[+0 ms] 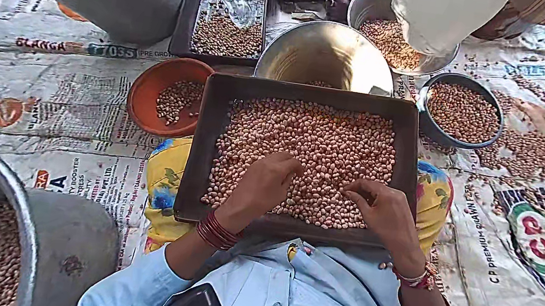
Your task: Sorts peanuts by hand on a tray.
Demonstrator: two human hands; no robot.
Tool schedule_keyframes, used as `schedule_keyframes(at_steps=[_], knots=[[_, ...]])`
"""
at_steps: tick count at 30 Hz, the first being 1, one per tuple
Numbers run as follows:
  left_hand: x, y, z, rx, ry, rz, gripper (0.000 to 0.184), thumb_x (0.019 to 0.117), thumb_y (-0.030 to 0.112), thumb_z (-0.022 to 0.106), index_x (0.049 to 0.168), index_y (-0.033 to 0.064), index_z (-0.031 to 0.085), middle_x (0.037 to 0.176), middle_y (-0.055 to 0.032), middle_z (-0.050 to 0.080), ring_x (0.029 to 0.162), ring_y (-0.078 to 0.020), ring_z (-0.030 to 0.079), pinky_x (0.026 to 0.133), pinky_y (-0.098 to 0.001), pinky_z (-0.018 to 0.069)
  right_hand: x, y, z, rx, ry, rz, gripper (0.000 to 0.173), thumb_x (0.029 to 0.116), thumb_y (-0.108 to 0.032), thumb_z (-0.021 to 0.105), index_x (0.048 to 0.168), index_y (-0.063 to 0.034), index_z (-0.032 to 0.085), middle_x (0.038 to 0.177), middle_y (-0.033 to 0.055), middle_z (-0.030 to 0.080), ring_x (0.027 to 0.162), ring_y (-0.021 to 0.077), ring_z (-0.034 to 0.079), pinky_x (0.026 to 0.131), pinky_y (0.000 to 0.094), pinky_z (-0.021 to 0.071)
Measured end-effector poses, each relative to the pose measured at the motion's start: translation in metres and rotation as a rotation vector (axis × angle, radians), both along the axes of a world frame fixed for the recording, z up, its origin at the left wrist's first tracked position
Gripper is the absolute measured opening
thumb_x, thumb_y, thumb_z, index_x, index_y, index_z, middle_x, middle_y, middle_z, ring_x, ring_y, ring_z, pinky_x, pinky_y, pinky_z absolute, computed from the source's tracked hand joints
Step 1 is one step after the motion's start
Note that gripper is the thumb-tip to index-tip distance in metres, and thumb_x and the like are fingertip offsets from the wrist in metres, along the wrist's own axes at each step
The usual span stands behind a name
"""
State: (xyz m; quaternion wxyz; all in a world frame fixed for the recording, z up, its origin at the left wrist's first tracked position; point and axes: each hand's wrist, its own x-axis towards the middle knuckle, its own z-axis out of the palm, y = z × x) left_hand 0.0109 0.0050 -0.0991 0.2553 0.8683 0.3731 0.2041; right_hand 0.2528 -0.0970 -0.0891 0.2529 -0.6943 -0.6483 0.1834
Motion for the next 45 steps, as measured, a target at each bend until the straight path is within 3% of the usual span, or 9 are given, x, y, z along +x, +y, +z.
schedule_keyframes(at_steps=[19,27,29,32,36,38,40,42,45], knots=[[0.037,0.026,-0.012,0.148,0.202,-0.015,0.013,0.0945,0.016,0.069,0.103,0.0091,0.076,0.097,-0.0122,0.069,0.095,-0.0321,0.068,0.071,-0.0457,0.0574,-0.028,0.028,-0.025,0.051,-0.247,0.05,0.012,0.0928,-0.014,0.069,0.1,-0.0074,0.076,0.091,0.0142,0.073,0.077,0.0326,0.072,0.063,0.0499,0.0568],[0.039,0.027,-0.003,-0.039,0.279,-0.073,0.026,0.0975,0.022,0.062,0.114,0.0057,0.074,0.11,-0.0165,0.07,0.106,-0.0341,0.068,0.086,-0.0496,0.0555,-0.027,0.033,-0.014,-0.181,-0.18,0.087,0.027,0.0934,-0.026,0.065,0.108,-0.0051,0.072,0.097,0.0163,0.072,0.086,0.0358,0.071,0.07,0.0546,0.0539],[0.033,0.033,0.005,-0.155,0.155,-0.039,0.027,0.0973,0.022,0.06,0.113,0.0042,0.074,0.106,-0.015,0.071,0.098,-0.029,0.069,0.087,-0.0472,0.0547,-0.015,0.038,-0.006,-0.167,-0.009,0.07,0.026,0.0931,-0.026,0.064,0.107,-0.0051,0.071,0.089,0.012,0.071,0.08,0.0288,0.069,0.071,0.0505,0.0539],[0.02,0.055,0.018,-0.37,-0.088,0.105,0.026,0.0963,0.013,0.052,0.113,0.0034,0.069,0.092,-0.008,0.068,0.073,-0.0149,0.062,0.07,-0.0353,0.0529,0.004,0.049,0.005,-0.07,0.248,-0.014,0.024,0.0908,-0.016,0.058,0.111,-0.0057,0.066,0.09,0.0029,0.068,0.071,0.0094,0.062,0.064,0.0302,0.0517],[0.022,0.082,0.029,-0.352,-0.071,0.223,0.013,0.1006,0.013,0.061,0.108,0.0082,0.071,0.073,-0.0005,0.058,0.062,-0.0109,0.05,0.063,-0.033,0.0446,0.006,0.079,0.024,-0.05,0.156,-0.012,0.017,0.0973,-0.015,0.058,0.107,-0.0092,0.071,0.074,0.0021,0.058,0.065,0.013,0.051,0.062,0.0359,0.044],[0.032,0.087,0.028,-0.217,0.043,0.216,0.015,0.1013,0.017,0.064,0.109,0.0077,0.073,0.075,-0.0062,0.059,0.066,-0.0186,0.053,0.068,-0.0394,0.0481,0.001,0.097,0.025,-0.034,0.031,0.056,0.018,0.0999,-0.017,0.061,0.109,-0.0099,0.075,0.078,0.0086,0.065,0.069,0.0229,0.059,0.068,0.0461,0.0496],[0.04,0.089,0.023,-0.14,0.151,0.186,0.022,0.1021,0.019,0.062,0.117,0.0063,0.073,0.097,-0.0155,0.069,0.087,-0.0299,0.066,0.084,-0.0487,0.0542,-0.007,0.113,0.023,-0.04,-0.071,0.107,0.021,0.1012,-0.017,0.06,0.113,-0.0088,0.076,0.094,0.0152,0.073,0.084,0.0332,0.069,0.079,0.0553,0.0539],[0.047,0.089,0.02,-0.135,0.248,0.17,0.027,0.1032,0.021,0.061,0.125,0.0074,0.071,0.113,-0.0182,0.069,0.104,-0.0342,0.068,0.094,-0.0523,0.0528,-0.014,0.123,0.017,-0.051,-0.175,0.139,0.023,0.1023,-0.018,0.059,0.115,-0.0084,0.075,0.105,0.0169,0.074,0.098,0.0367,0.071,0.085,0.0567,0.0546],[0.047,0.09,0.014,-0.102,0.252,0.167,0.027,0.1032,0.021,0.06,0.123,0.0068,0.072,0.113,-0.0185,0.069,0.105,-0.0347,0.069,0.094,-0.0518,0.0532,-0.019,0.129,0.012,-0.123,-0.232,0.16,0.025,0.1021,-0.019,0.059,0.12,-0.0087,0.073,0.113,0.0178,0.072,0.104,0.0377,0.07,0.087,0.0563,0.0538]])
